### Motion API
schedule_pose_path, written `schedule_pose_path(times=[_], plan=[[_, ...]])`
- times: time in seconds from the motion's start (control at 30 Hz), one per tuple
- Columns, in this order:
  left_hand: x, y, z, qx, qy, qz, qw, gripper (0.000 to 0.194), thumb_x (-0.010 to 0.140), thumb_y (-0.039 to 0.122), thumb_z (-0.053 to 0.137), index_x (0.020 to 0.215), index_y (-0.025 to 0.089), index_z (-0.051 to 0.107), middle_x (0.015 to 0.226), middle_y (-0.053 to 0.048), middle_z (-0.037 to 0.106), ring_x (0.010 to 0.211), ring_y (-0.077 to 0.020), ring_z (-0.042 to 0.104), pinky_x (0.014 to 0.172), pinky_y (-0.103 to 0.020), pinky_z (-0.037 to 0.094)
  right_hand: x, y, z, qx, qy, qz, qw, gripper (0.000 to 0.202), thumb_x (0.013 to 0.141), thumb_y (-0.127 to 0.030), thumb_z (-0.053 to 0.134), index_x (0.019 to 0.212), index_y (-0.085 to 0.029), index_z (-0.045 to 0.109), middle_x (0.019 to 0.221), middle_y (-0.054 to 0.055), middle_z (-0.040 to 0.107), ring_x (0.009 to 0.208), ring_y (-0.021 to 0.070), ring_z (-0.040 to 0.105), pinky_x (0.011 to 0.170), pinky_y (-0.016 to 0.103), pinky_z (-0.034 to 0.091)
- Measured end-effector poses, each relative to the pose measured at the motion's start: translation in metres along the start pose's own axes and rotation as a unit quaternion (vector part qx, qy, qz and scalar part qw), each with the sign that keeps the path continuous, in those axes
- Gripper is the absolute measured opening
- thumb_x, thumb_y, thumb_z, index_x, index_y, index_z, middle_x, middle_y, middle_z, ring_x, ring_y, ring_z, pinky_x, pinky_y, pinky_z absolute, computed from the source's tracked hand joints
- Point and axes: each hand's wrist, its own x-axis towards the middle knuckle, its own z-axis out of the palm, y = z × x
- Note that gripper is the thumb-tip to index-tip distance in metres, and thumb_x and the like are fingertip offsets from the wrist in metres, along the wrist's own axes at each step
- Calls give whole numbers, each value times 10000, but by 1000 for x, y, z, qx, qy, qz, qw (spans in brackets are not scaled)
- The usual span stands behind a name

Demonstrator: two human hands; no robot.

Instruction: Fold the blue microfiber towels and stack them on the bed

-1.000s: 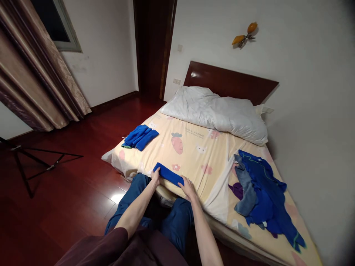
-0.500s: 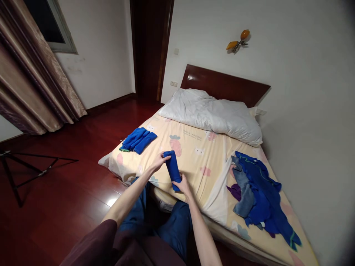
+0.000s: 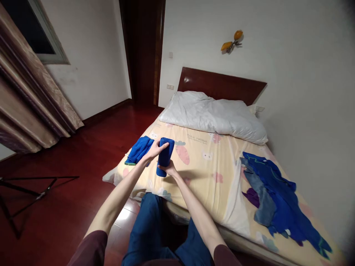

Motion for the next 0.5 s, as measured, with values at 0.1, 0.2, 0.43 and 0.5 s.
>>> schedule_pose_path(times=[0.1,0.2,0.43,0.5], plan=[[2,-12,-20,2,29,5,1000,419,826,564,728,894,161,636,883,-38,676,836,-200,637,792,-332,526,19,1,25,31,10,53,998,372,594,-339,851,885,-145,724,949,110,793,893,283,755,811,401,620],[4,-26,-36,21,28,-2,999,430,749,493,822,954,157,650,947,-61,704,890,-225,654,831,-358,532,31,9,40,18,49,79,996,314,570,-271,870,817,-153,715,884,116,791,832,284,761,749,383,622],[7,-69,-44,62,9,-22,998,384,687,350,860,958,156,670,1004,-99,726,939,-268,672,845,-408,538,49,42,60,0,85,108,990,304,582,-255,860,816,-178,681,882,117,787,821,280,759,678,326,601],[7,-84,-42,69,12,-25,997,366,670,320,860,945,164,676,1001,-102,729,945,-276,672,849,-423,534,53,50,65,-25,115,130,985,316,568,-255,864,798,-190,658,860,104,780,816,284,752,659,326,592]])
